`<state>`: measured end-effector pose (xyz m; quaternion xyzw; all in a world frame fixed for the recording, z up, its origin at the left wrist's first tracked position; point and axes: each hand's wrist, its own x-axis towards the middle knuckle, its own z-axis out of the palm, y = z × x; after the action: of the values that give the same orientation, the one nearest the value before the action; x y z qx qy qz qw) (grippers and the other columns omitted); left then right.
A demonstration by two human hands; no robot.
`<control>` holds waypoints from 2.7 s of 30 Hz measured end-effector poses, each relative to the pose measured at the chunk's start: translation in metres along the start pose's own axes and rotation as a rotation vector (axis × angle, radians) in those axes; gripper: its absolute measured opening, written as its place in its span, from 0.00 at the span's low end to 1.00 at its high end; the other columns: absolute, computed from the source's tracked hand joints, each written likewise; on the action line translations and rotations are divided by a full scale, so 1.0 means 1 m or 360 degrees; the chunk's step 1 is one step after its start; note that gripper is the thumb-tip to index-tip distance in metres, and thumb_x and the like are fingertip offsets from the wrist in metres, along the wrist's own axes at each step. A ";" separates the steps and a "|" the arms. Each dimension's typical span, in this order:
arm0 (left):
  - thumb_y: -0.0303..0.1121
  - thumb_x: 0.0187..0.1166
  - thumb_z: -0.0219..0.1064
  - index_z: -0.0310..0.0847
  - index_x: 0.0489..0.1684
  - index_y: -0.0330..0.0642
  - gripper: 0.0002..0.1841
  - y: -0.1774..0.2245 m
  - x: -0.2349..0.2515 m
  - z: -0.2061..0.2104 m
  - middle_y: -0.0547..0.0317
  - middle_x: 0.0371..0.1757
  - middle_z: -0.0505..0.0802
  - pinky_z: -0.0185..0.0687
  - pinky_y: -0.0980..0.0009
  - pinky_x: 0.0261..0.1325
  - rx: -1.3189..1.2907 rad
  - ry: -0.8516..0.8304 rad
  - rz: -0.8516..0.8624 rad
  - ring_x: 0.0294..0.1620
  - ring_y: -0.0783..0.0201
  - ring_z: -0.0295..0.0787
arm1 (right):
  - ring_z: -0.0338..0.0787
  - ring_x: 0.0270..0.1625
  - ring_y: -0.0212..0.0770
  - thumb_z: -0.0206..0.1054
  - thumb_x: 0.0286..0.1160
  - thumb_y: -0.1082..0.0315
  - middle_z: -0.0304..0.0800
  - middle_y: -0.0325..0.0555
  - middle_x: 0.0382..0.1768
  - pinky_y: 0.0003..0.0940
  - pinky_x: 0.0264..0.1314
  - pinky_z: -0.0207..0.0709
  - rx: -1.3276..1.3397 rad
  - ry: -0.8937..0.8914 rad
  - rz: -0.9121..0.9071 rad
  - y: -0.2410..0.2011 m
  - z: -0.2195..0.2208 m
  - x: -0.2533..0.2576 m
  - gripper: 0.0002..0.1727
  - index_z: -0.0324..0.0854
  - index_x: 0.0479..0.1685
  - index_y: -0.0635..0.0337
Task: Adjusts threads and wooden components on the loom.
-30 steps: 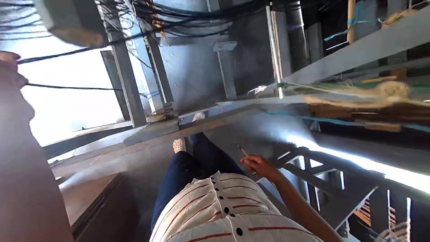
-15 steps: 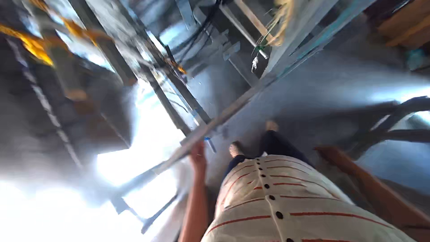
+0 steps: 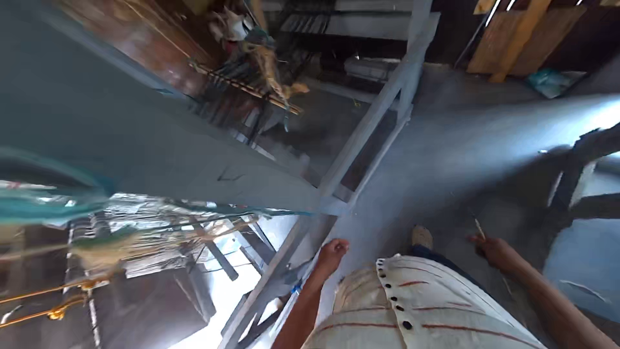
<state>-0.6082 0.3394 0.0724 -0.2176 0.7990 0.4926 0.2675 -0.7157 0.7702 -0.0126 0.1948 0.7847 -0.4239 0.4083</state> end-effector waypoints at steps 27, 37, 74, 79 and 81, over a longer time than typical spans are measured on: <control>0.24 0.88 0.57 0.82 0.58 0.23 0.13 0.308 0.338 -0.101 0.43 0.49 0.93 0.87 0.66 0.60 -0.0753 -0.0028 0.0485 0.49 0.64 0.91 | 0.67 0.14 0.17 0.54 0.88 0.61 0.78 0.23 0.21 0.14 0.14 0.62 0.0131 -0.0444 -0.0233 -0.370 -0.159 0.144 0.16 0.84 0.61 0.54; 0.20 0.84 0.53 0.80 0.52 0.22 0.11 0.241 0.285 -0.212 0.58 0.40 0.92 0.86 0.74 0.52 -0.1258 0.0693 -0.0443 0.40 0.73 0.89 | 0.67 0.16 0.13 0.52 0.92 0.54 0.86 0.21 0.30 0.10 0.16 0.60 -0.0397 -0.1393 -0.0651 -0.650 -0.143 0.241 0.19 0.84 0.67 0.48; 0.38 0.94 0.46 0.83 0.45 0.44 0.17 0.266 0.359 -0.332 0.61 0.32 0.94 0.91 0.72 0.39 -0.2580 0.1923 0.0219 0.33 0.71 0.93 | 0.70 0.20 0.23 0.62 0.86 0.67 0.76 0.37 0.23 0.18 0.24 0.67 -0.0738 -0.1418 -0.1765 -0.808 0.220 0.230 0.08 0.81 0.48 0.64; 0.38 0.93 0.49 0.86 0.40 0.44 0.18 0.262 0.358 -0.333 0.63 0.29 0.92 0.89 0.74 0.35 -0.2508 0.1954 0.0178 0.29 0.72 0.90 | 0.74 0.22 0.26 0.64 0.84 0.68 0.80 0.39 0.24 0.22 0.26 0.71 -0.0840 -0.1471 -0.1789 -0.800 0.210 0.228 0.08 0.83 0.46 0.64; 0.39 0.93 0.51 0.87 0.43 0.45 0.17 0.258 0.359 -0.334 0.63 0.31 0.93 0.89 0.75 0.37 -0.2441 0.1963 0.0206 0.31 0.73 0.90 | 0.73 0.21 0.27 0.64 0.85 0.66 0.79 0.39 0.23 0.24 0.26 0.70 -0.0889 -0.1502 -0.1745 -0.797 0.208 0.226 0.08 0.84 0.46 0.63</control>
<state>-1.1103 0.1160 0.1388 -0.5068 0.2730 0.6911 -0.4372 -1.2701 0.1400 0.1445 -0.5327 0.5897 -0.3900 0.4651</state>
